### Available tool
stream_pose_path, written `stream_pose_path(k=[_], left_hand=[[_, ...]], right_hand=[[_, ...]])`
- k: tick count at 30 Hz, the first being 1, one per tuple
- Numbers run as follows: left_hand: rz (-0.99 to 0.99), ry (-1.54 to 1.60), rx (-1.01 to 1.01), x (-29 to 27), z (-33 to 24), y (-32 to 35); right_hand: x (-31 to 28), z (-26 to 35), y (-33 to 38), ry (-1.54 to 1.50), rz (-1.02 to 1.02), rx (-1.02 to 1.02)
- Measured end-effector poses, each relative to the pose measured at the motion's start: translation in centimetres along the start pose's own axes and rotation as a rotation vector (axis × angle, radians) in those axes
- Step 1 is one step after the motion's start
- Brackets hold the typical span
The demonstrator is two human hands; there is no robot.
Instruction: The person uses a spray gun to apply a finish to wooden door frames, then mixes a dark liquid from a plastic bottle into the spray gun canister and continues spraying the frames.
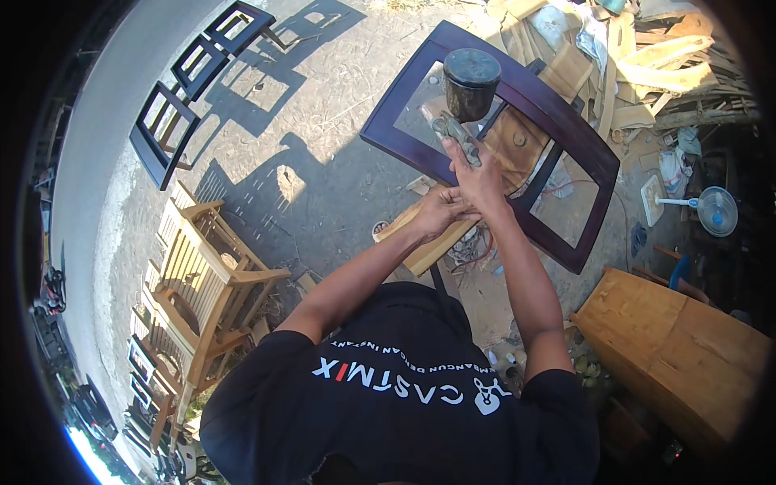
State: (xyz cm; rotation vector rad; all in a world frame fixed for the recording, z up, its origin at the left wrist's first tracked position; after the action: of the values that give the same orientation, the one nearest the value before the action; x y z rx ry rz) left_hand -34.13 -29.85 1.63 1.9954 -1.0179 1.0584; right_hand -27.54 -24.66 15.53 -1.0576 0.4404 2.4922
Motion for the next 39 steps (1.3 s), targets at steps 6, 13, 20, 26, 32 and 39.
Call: stream_pose_path(k=[6,13,20,26,32,39], left_hand=[[-0.034,-0.028,0.025,1.7,-1.0,-4.5],[-0.102,-0.055,0.057,2.3,1.4,-2.4],[-0.22,-0.048,0.147,2.0,0.2,-2.0],[-0.192,-0.283,0.171,2.0,-3.5,3.1],[-0.359,-0.384,0.175,-5.0,-8.1,12.6],[-0.643,-0.493,0.161,-17.1,-15.3,21.8]], right_hand=[[-2.8,-2.3,-4.2,0.048,-0.009,0.039],[-1.1,-2.0,-1.9,-0.042,0.324,-0.133],[-0.2,-2.8,-4.4,-0.076,0.338,-0.092],[-3.2,-3.6,-11.7,-0.043,0.087,-0.063],[-5.9,-1.1,-14.7,0.102,-0.072,0.014],[-3.4,-1.3,-10.1,0.02,0.028,0.049]])
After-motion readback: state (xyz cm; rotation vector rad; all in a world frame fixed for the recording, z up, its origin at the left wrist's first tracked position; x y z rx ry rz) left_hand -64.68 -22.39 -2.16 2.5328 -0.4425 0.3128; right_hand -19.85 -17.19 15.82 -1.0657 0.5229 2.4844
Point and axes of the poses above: each hand's wrist, its own y-axis away from the middle knuckle, its own x-axis out of the palm, z = x × y, the point moved 10 cm from there along -y, towards the middle knuckle, and after that the axes turned 10 degrees about y, right-handed, at the moved point
